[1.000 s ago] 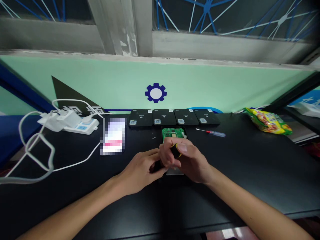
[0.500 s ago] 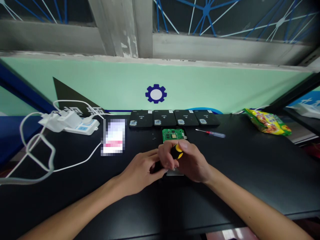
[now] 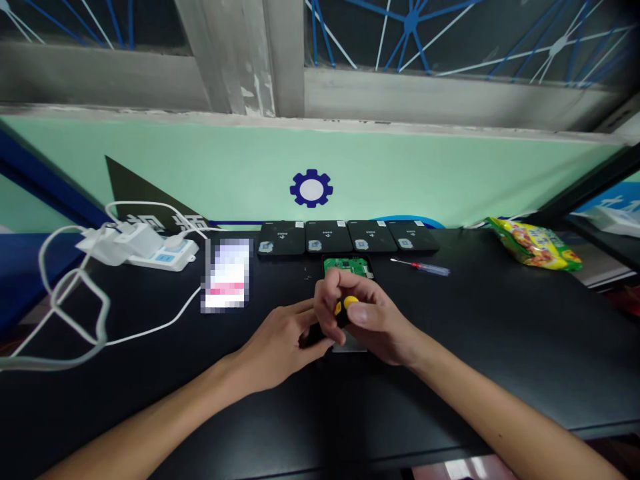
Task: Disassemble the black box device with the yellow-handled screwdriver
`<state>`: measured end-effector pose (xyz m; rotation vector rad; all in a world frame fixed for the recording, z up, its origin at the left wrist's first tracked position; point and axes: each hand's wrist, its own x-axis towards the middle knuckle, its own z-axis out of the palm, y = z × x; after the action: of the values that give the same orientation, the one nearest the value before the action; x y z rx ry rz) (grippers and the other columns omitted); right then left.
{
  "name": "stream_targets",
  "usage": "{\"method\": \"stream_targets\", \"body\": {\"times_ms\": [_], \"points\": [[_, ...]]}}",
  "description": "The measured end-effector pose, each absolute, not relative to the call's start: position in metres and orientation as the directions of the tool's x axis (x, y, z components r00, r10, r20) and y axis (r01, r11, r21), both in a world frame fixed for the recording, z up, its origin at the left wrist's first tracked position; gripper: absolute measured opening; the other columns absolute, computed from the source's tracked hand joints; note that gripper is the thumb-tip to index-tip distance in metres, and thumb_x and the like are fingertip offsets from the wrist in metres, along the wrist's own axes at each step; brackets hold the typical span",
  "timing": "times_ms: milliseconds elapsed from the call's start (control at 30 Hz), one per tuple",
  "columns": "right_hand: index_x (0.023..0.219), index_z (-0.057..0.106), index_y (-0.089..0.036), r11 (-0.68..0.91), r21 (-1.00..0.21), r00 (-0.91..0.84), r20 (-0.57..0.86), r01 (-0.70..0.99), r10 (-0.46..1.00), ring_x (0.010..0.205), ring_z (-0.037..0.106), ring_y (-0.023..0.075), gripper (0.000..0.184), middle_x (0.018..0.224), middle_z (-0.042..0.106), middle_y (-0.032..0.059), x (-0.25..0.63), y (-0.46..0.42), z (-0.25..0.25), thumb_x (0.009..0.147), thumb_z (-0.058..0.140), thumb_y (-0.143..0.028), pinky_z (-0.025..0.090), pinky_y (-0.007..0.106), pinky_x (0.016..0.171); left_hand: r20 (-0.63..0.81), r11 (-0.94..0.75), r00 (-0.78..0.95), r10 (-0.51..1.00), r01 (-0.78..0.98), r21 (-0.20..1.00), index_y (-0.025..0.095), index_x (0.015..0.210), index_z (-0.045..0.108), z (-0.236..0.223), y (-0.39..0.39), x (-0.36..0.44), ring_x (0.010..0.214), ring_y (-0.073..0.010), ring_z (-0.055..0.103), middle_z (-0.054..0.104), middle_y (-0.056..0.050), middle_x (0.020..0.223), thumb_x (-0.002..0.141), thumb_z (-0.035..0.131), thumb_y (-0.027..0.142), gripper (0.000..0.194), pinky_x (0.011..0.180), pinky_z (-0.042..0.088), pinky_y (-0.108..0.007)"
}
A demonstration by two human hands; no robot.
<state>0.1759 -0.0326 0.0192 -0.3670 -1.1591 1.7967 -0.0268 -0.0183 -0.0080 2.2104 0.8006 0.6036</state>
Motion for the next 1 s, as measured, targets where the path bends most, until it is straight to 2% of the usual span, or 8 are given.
{"method": "stream_targets", "body": {"times_ms": [233, 433, 600, 700, 800, 900, 1000], "points": [[0.095, 0.063, -0.018, -0.146, -0.783, -0.519, 0.248, -0.604, 0.818, 0.057, 0.044, 0.0109, 0.022, 0.076, 0.061, -0.0009, 0.176, -0.031, 0.025, 0.098, 0.072, -0.039, 0.039, 0.027, 0.064, 0.163, -0.554, 0.711, 0.684, 0.360, 0.751, 0.026, 0.106, 0.079, -0.006, -0.018, -0.026, 0.062, -0.0078, 0.051, 0.071, 0.003, 0.099, 0.100, 0.071, 0.021, 0.011, 0.062, 0.043, -0.024], [0.093, 0.066, -0.017, -0.124, -0.791, -0.518, 0.264, -0.598, 0.814, 0.058, 0.039, 0.0127, 0.023, 0.069, 0.054, -0.0022, 0.177, -0.029, 0.025, 0.101, 0.066, -0.038, 0.039, 0.027, 0.064, 0.155, -0.556, 0.709, 0.688, 0.378, 0.740, 0.026, 0.115, 0.078, -0.005, -0.018, -0.026, 0.061, -0.0084, 0.051, 0.069, 0.004, 0.095, 0.101, 0.071, 0.021, 0.016, 0.061, 0.042, -0.024], [0.091, 0.066, -0.018, -0.105, -0.802, -0.507, 0.263, -0.588, 0.821, 0.059, 0.038, 0.0132, 0.024, 0.068, 0.051, -0.0030, 0.176, -0.029, 0.023, 0.101, 0.066, -0.041, 0.038, 0.028, 0.064, 0.173, -0.570, 0.709, 0.684, 0.371, 0.733, 0.025, 0.112, 0.078, -0.006, -0.018, -0.025, 0.061, -0.0089, 0.051, 0.069, 0.003, 0.093, 0.103, 0.070, 0.024, 0.012, 0.061, 0.042, -0.025], [0.090, 0.066, -0.018, -0.053, -0.852, -0.507, 0.259, -0.521, 0.822, 0.060, 0.040, 0.0134, 0.030, 0.071, 0.052, -0.0019, 0.178, -0.033, 0.025, 0.101, 0.067, -0.046, 0.038, 0.029, 0.064, 0.189, -0.575, 0.709, 0.680, 0.354, 0.737, 0.024, 0.105, 0.078, -0.008, -0.017, -0.026, 0.065, -0.0107, 0.056, 0.069, 0.002, 0.093, 0.102, 0.070, 0.025, 0.008, 0.064, 0.044, -0.026], [0.092, 0.066, -0.017, 0.002, -0.921, -0.539, 0.230, -0.390, 0.810, 0.066, 0.043, 0.0145, 0.033, 0.076, 0.055, -0.0002, 0.179, -0.041, 0.033, 0.101, 0.069, -0.048, 0.038, 0.029, 0.065, 0.162, -0.533, 0.714, 0.681, 0.332, 0.778, 0.023, 0.099, 0.077, -0.010, -0.016, -0.028, 0.080, -0.0147, 0.067, 0.073, 0.000, 0.099, 0.100, 0.069, 0.021, 0.008, 0.071, 0.049, -0.027], [0.094, 0.067, -0.017, 0.079, -0.948, -0.593, 0.256, -0.308, 0.763, 0.076, 0.051, 0.0160, 0.024, 0.085, 0.060, 0.0017, 0.177, -0.048, 0.039, 0.096, 0.076, -0.039, 0.043, 0.029, 0.071, 0.093, -0.439, 0.719, 0.688, 0.311, 0.843, 0.021, 0.092, 0.074, -0.008, -0.015, -0.030, 0.087, -0.0179, 0.070, 0.073, -0.001, 0.100, 0.093, 0.071, 0.017, 0.004, 0.072, 0.052, -0.027], [0.093, 0.067, -0.018, 0.077, -0.968, -0.691, 0.224, -0.237, 0.687, 0.073, 0.054, 0.0146, 0.025, 0.083, 0.063, -0.0004, 0.171, -0.053, 0.036, 0.086, 0.087, -0.032, 0.044, 0.027, 0.066, 0.105, -0.429, 0.746, 0.657, 0.256, 0.866, 0.020, 0.089, 0.071, -0.005, -0.014, -0.031, 0.083, -0.0175, 0.069, 0.069, 0.000, 0.097, 0.087, 0.074, 0.017, 0.004, 0.071, 0.052, -0.028]]}}
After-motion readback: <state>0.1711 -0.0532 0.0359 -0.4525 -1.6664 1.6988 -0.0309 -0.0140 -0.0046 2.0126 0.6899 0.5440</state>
